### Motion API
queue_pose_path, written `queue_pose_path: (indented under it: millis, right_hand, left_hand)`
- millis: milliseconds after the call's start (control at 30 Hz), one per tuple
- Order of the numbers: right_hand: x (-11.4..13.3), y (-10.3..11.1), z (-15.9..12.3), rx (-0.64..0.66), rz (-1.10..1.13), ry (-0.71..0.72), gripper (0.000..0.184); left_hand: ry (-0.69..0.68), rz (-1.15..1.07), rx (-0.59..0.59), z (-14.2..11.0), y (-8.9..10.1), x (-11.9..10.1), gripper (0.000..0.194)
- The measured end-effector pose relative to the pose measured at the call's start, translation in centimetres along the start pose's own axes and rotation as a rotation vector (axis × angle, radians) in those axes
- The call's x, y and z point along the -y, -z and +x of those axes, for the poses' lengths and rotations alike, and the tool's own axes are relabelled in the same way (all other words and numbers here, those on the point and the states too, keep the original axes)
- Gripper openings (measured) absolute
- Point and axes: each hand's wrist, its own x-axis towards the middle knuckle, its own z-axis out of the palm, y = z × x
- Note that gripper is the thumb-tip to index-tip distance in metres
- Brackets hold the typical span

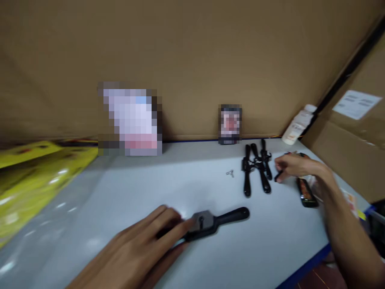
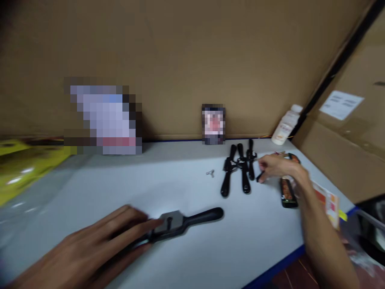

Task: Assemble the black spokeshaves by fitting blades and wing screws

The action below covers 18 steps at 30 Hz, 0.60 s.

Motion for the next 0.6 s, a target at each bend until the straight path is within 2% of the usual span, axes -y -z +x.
queue_pose_path:
  millis: [133, 233, 367, 433, 467, 600]
  right_hand:
    - [-2.0, 1.1, -1.0, 0.096, 0.059, 0.101, 0.04]
    - [-1.7, 1.8, -2.1, 0.004, 0.151, 0.194, 0.045]
    - [2.1, 1.3, -3.3, -0.124, 0.307, 0.296, 0.037]
    - [4.6, 0.2, -3.5, -0.124, 0.368, 0.346, 0.05]
    - [5.8, -0.4, -3.5, -0.122, 0.387, 0.363, 0.049]
    - [9.9, -3.6, -3.3, -0.062, 0.58, 0.453, 0.026]
  left_hand:
    - [0.043, -0.052, 0.041, 1.8, 1.5, -1.8, 0.027]
    - [0.06, -0.042, 0.063, 2.0, 1.6, -2.0, 0.022]
    - [0.061, -0.016, 0.056, 2.0, 1.8, -2.0, 0.024]
    - [0.067, -0.01, 0.046, 2.1, 1.9, -2.1, 0.028]
    - [0.071, -0.01, 0.042, 2.1, 2.0, -2.1, 0.029]
    - [0.086, -0.021, 0.044, 2.0, 2.0, -2.2, 0.03]
